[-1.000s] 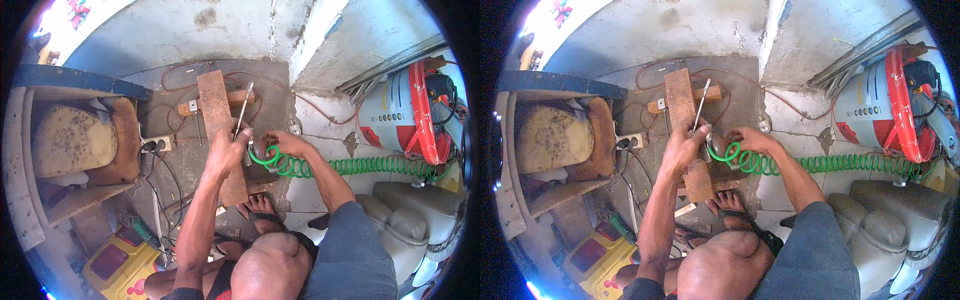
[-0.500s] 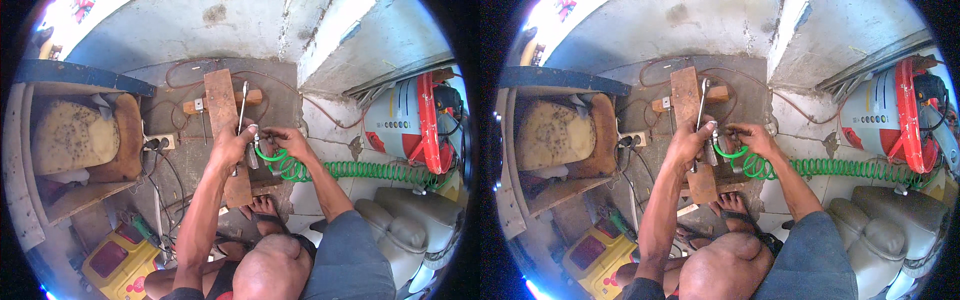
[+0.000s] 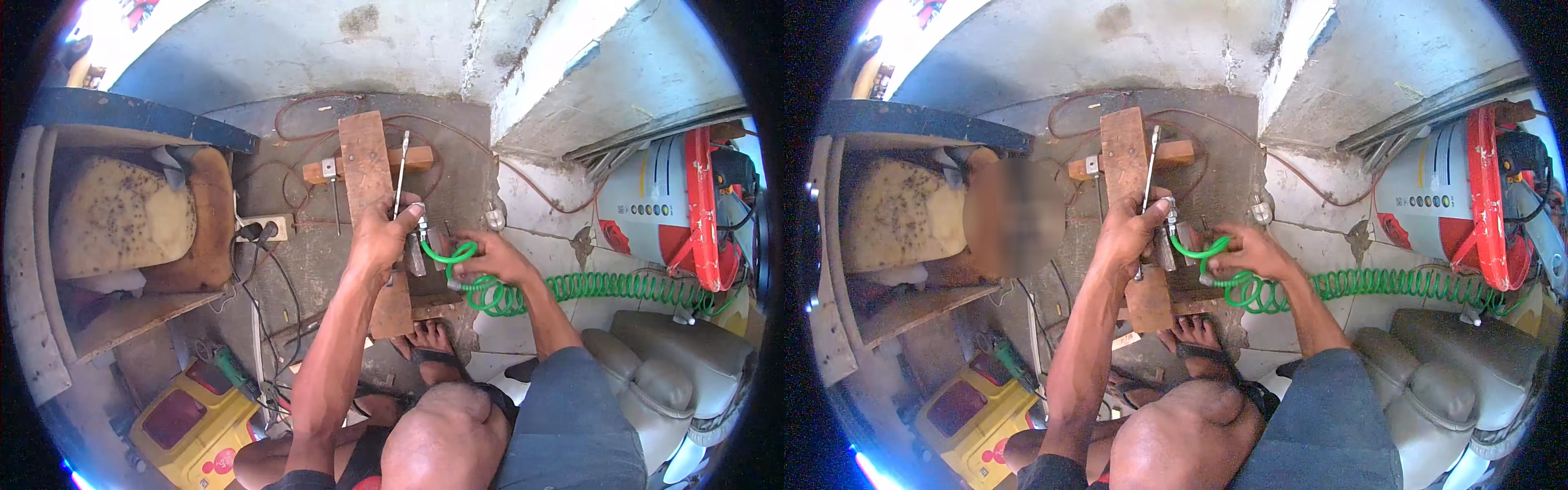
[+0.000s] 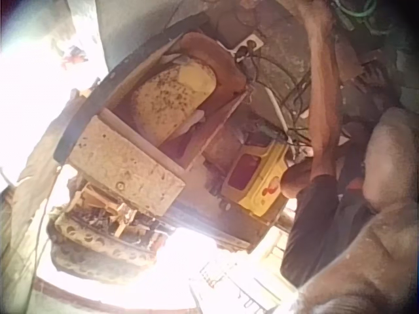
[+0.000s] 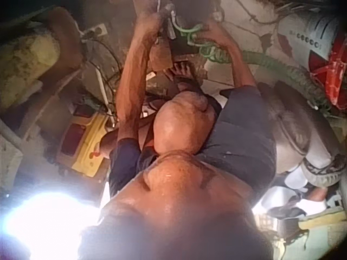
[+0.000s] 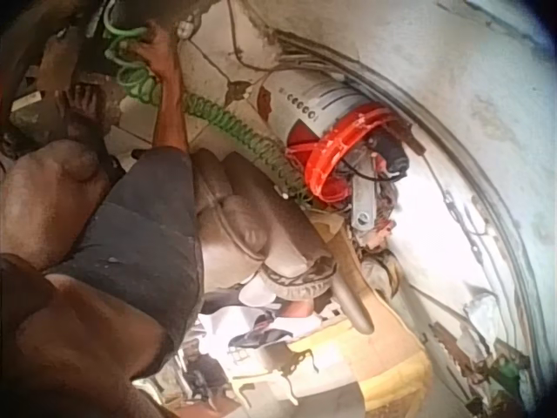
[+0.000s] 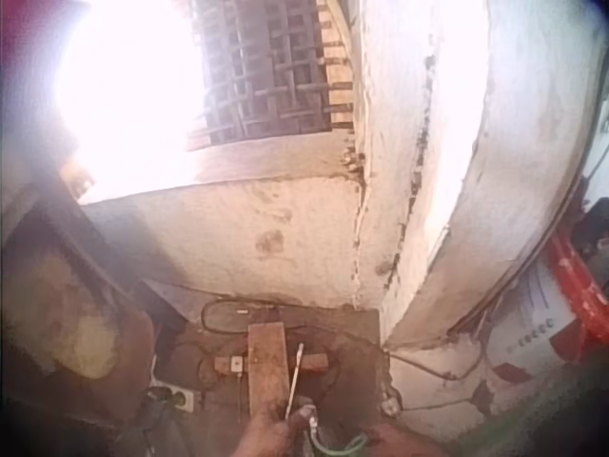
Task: The person attaches a metal nozzle to the end of a green coiled air hose using a wrench to tighten the connection.
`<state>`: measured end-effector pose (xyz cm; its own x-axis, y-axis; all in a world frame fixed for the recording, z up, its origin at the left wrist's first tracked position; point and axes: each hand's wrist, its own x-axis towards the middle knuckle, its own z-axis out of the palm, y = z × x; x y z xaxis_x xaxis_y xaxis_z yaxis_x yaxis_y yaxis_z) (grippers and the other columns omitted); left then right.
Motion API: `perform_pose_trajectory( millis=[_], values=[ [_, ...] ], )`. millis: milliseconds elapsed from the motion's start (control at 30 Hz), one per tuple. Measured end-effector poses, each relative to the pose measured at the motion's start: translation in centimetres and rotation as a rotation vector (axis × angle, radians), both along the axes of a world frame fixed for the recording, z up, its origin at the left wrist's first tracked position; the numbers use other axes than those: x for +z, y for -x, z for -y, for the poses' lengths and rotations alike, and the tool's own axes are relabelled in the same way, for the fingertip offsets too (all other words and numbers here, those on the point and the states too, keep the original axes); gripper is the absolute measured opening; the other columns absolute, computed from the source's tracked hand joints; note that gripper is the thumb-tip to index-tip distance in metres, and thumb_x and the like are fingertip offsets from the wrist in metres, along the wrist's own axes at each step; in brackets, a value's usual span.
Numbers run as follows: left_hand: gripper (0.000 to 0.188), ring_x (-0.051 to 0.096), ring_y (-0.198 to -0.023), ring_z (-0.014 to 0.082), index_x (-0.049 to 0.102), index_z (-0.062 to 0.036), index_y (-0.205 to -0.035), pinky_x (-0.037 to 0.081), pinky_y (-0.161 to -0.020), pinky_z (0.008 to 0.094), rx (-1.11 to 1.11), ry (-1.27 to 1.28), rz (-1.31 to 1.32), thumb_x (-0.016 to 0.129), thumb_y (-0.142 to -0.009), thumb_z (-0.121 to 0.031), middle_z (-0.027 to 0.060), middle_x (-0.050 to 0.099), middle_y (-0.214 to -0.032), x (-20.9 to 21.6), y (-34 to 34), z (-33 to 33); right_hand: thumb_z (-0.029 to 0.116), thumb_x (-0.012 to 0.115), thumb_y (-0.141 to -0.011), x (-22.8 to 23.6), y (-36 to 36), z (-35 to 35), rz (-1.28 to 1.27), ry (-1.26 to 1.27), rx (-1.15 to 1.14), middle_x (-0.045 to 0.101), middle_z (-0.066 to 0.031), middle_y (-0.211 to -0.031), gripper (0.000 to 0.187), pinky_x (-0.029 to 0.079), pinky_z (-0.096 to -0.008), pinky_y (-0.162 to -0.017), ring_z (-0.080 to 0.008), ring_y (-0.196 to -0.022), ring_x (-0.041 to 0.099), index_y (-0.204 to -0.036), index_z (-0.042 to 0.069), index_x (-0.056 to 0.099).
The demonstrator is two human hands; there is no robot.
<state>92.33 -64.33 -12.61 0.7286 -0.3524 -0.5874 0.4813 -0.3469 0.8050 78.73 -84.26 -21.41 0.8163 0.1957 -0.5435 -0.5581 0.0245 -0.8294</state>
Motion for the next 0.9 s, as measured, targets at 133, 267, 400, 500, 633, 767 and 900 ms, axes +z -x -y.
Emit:
perform_pose_trajectory(
  millis=[133, 267, 400, 500, 633, 767, 900],
  values=[
    [0.020, 0.045, -0.054, 0.0069, 0.065, -0.0052, -0.108, 0.031, -0.045, 0.0257, 0.027, -0.021, 0.027, 0.069, -0.096, -0.020, -0.0024, 0.059, -0.076, -0.8, 0.0, -0.6, 0.007, 0.080, -0.086, 3.1, 1.1, -1.6, 0.069, -0.288, -0.268, 0.071, -0.0112, -0.117, 0.070, 0.056, -0.0345, -0.091, -0.0173, -0.106, 0.067, -0.147, 0.004, 0.047],
    [0.018, 0.045, -0.053, 0.0064, 0.065, -0.0061, -0.105, 0.031, -0.044, 0.0254, 0.017, -0.065, 0.094, 0.070, -0.095, -0.020, -0.0028, 0.058, -0.076, -1.1, 0.3, -0.2, 0.016, 0.082, -0.088, 3.3, 1.3, -1.0, 0.120, -0.208, -0.205, 0.073, -0.0046, -0.108, 0.068, 0.053, -0.0327, -0.091, -0.0138, -0.101, 0.067, -0.146, 0.005, 0.050],
    [0.017, 0.044, -0.054, 0.0063, 0.065, -0.0065, -0.104, 0.031, -0.044, 0.0259, 0.041, -0.039, 0.067, 0.070, -0.095, -0.020, -0.0032, 0.058, -0.075, -1.4, 0.4, -0.2, 0.017, 0.082, -0.087, 3.1, 1.5, -0.7, 0.146, -0.164, -0.178, 0.072, -0.0038, -0.108, 0.066, 0.052, -0.0312, -0.089, -0.0126, -0.100, 0.066, -0.146, 0.008, 0.052],
    [0.016, 0.043, -0.053, 0.0064, 0.064, -0.0068, -0.104, 0.029, -0.044, 0.0262, 0.012, -0.062, 0.109, 0.070, -0.096, -0.019, -0.0035, 0.057, -0.074, -0.9, 0.2, -0.1, 0.020, 0.082, -0.087, 3.8, 1.6, -1.1, 0.152, -0.045, -0.192, 0.072, -0.0053, -0.107, 0.063, 0.053, -0.0305, -0.087, -0.0117, -0.099, 0.065, -0.144, 0.011, 0.055],
    [0.016, 0.042, -0.052, 0.0061, 0.064, -0.0072, -0.104, 0.027, -0.043, 0.0257, 0.026, -0.003, 0.128, 0.070, -0.096, -0.019, -0.0040, 0.056, -0.073, -1.5, 0.4, -0.2, 0.021, 0.082, -0.087, 4.8, 2.0, -1.4, 0.362, 0.340, -0.183, 0.073, -0.0097, -0.103, 0.061, 0.055, -0.0315, -0.085, -0.0160, -0.094, 0.068, -0.142, 0.011, 0.057],
    [0.017, 0.042, -0.052, 0.0055, 0.063, -0.0075, -0.104, 0.027, -0.043, 0.0250, 0.025, -0.021, 0.060, 0.070, -0.095, -0.020, -0.0039, 0.056, -0.072, -1.2, 0.3, -0.3, 0.019, 0.078, -0.089, 5.2, 0.9, -1.3, 0.643, 0.589, -0.178, 0.074, -0.0130, -0.096, 0.057, 0.056, -0.0381, -0.087, -0.0276, -0.088, 0.073, -0.141, 0.010, 0.058],
    [0.018, 0.043, -0.053, 0.0062, 0.063, -0.0078, -0.105, 0.029, -0.044, 0.0260, 0.034, -0.033, 0.108, 0.070, -0.095, -0.020, -0.0038, 0.056, -0.074, -1.1, 0.5, -0.3, 0.020, 0.074, -0.092, 5.7, -0.9, -2.6, 0.589, 0.626, -0.254, 0.074, -0.0166, -0.090, 0.044, 0.057, -0.0432, -0.083, -0.0349, -0.083, 0.073, -0.134, 0.010, 0.062]
  ],
)
